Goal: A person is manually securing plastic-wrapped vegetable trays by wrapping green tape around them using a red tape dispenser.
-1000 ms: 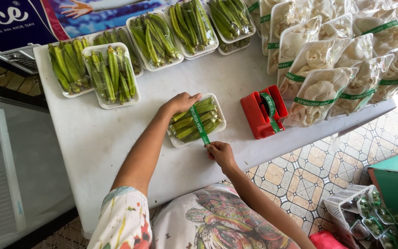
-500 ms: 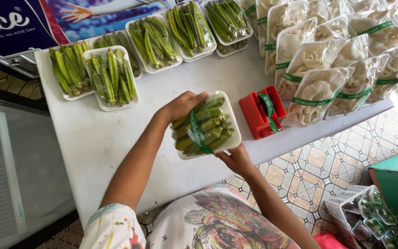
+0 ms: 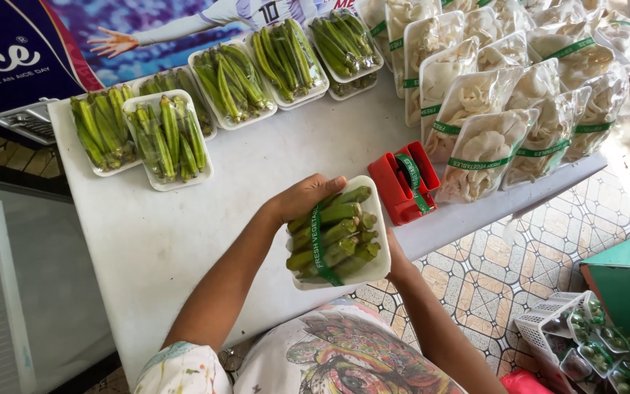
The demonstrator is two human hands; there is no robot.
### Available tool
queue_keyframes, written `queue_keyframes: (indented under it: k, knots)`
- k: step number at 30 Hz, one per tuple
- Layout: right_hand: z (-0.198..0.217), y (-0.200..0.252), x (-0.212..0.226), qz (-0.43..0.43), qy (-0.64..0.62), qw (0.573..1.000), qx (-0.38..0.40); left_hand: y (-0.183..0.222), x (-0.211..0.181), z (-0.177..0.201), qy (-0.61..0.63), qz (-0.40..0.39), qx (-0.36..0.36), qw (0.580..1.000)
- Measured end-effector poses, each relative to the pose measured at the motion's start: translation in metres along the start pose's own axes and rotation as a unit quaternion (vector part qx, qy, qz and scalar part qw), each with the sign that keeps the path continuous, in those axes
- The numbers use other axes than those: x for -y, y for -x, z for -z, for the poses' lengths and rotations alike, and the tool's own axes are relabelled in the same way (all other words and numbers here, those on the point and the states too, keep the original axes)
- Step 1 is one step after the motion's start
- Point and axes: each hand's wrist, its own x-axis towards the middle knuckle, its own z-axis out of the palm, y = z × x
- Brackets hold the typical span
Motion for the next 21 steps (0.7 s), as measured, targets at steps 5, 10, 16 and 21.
queue_keyframes:
  k: [5,10,16,21]
  knots:
    - [0.007,0.004,-0.038,-0.008,0.084,0.994,-0.066,-0.004,-0.026,-0.017,0.105,0.071,-0.167,0.978]
    - [0.044,-0.008,-0.068,-0.23,0.301,0.916,-0.133,-0.015,-0.047,-0.027,0.204,0.123,-0.418,0.877]
    - [0.035,-0.019,-0.067,-0.352,0.285,0.888,-0.084,-0.086,0.034,0.02,0.219,0.044,-0.53,0.818]
    - [0.037,-0.009,-0.057,-0.27,0.276,0.911,-0.146,-0.135,0.059,0.029,0.157,0.088,-0.585,0.791]
